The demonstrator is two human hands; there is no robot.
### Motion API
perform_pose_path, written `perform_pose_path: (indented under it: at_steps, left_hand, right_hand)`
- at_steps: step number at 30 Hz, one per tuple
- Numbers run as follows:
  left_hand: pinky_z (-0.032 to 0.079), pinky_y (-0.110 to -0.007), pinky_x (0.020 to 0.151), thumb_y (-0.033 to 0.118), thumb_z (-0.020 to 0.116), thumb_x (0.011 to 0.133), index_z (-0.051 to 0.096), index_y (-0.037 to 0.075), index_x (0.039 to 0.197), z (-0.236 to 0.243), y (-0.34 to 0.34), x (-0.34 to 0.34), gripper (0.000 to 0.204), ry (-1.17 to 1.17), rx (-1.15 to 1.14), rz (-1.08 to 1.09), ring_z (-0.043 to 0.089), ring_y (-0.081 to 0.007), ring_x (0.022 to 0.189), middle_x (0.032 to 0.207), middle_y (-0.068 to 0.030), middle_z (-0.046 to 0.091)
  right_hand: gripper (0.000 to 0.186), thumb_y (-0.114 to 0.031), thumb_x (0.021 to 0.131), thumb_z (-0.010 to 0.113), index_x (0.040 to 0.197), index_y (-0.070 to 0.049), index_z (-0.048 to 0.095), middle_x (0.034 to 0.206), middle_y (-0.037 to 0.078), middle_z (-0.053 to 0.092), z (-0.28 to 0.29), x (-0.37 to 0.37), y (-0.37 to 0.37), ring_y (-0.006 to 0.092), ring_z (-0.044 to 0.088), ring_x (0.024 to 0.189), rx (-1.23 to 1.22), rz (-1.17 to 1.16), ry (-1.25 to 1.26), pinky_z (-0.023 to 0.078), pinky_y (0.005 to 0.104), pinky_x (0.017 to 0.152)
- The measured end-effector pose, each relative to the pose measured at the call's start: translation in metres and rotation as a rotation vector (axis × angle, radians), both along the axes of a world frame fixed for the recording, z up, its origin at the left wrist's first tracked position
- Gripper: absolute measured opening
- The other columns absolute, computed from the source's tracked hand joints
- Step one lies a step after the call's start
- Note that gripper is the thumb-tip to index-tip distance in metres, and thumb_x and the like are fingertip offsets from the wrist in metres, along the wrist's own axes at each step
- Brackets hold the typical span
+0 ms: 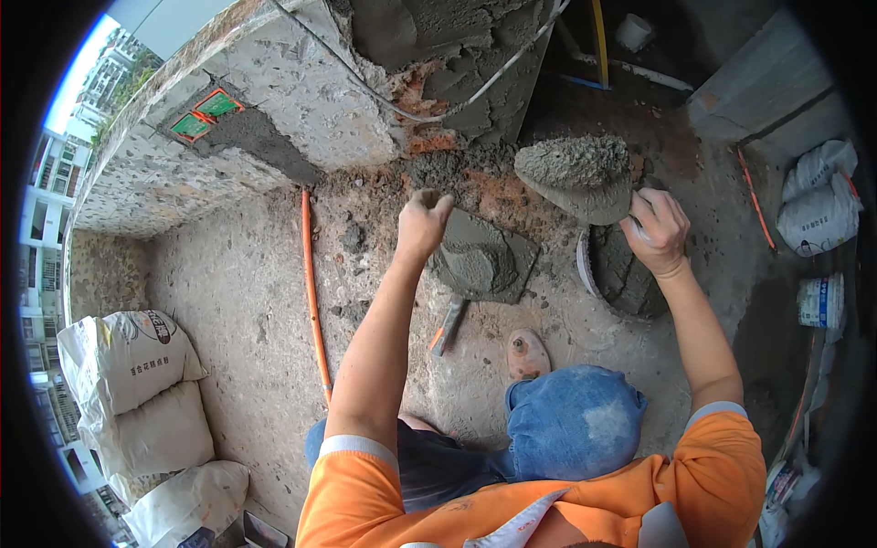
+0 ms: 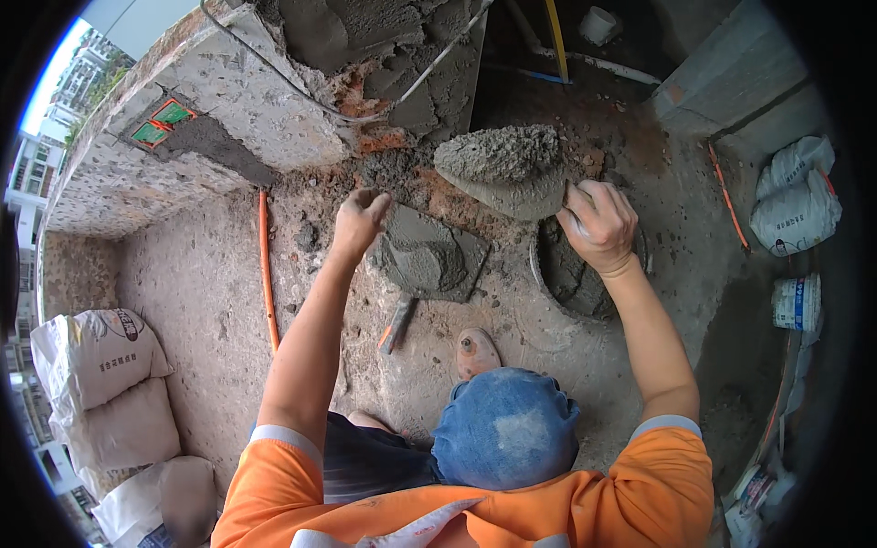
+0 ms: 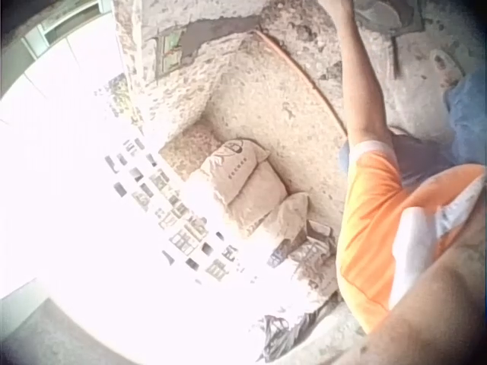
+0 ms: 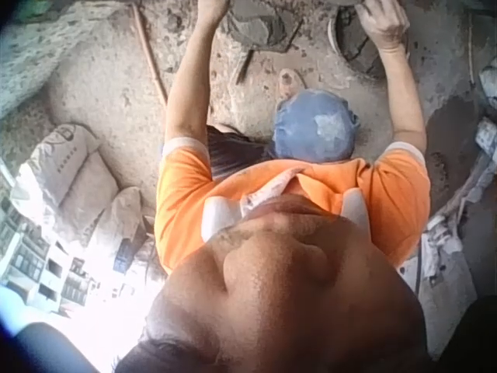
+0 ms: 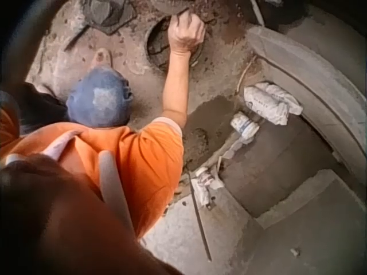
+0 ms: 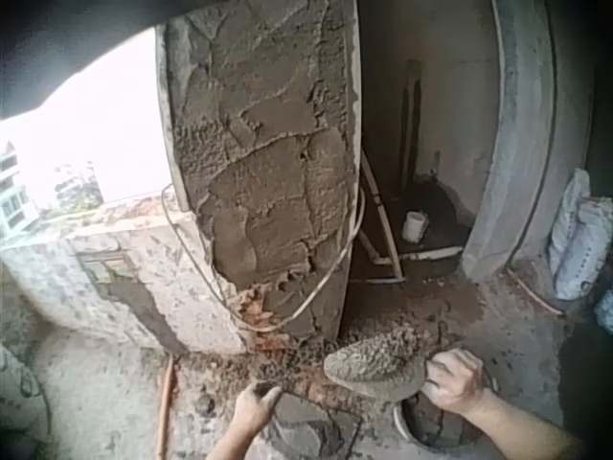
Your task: Applying mortar to a brick wall using a trowel and a hawk.
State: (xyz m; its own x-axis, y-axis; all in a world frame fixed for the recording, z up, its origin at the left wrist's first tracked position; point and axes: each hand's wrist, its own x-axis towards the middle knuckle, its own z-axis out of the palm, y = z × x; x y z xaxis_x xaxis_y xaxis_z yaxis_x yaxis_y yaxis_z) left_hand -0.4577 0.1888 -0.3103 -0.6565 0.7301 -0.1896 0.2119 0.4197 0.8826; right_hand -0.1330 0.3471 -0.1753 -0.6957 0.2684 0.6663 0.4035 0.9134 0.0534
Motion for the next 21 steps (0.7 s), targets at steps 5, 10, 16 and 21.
perform_pose_path:
  at_steps: [5,10,16,21]
  left_hand:
    - [0.052,-0.037,0.087,0.013,0.059,0.090,0.039,-0.009,0.132,0.100,0.065,-0.040,0.051,-0.726,0.627,0.101,0.058,-0.0250,0.108,0.122,-0.0174,0.056]
    - [0.053,-0.028,0.078,0.002,0.053,0.089,0.022,-0.005,0.136,0.142,0.041,0.035,0.056,-0.589,0.790,0.364,0.061,-0.0165,0.092,0.106,-0.0149,0.059]
    - [0.055,-0.033,0.081,0.001,0.050,0.092,0.017,0.001,0.138,0.196,0.018,0.099,0.057,-0.133,1.131,0.285,0.061,-0.0248,0.103,0.127,-0.0198,0.046]
    - [0.048,-0.030,0.088,-0.006,0.052,0.087,0.018,0.002,0.143,0.198,0.007,0.122,0.066,-0.142,1.122,0.208,0.050,-0.0188,0.110,0.137,-0.0170,0.036]
  right_hand:
    - [0.034,-0.009,0.062,0.078,0.094,-0.007,0.067,0.091,0.007,0.060,-0.019,-0.003,0.006,0.0272,0.061,0.080,-0.029,-0.012,-0.030,0.050,0.0372,0.069]
    - [0.035,-0.012,0.063,0.079,0.097,-0.010,0.068,0.091,0.006,0.060,-0.043,-0.007,0.016,0.0262,0.061,0.081,-0.067,-0.029,-0.084,0.050,0.0364,0.069]
    - [0.031,-0.020,0.069,0.078,0.097,-0.012,0.068,0.087,0.003,0.059,-0.057,-0.077,0.014,0.0247,0.061,0.078,-0.105,0.095,-0.043,0.049,0.0364,0.067]
    - [0.025,-0.025,0.076,0.073,0.098,-0.014,0.070,0.081,0.004,0.059,-0.064,-0.144,0.005,0.0270,0.062,0.074,-0.213,0.147,-0.085,0.051,0.0387,0.063]
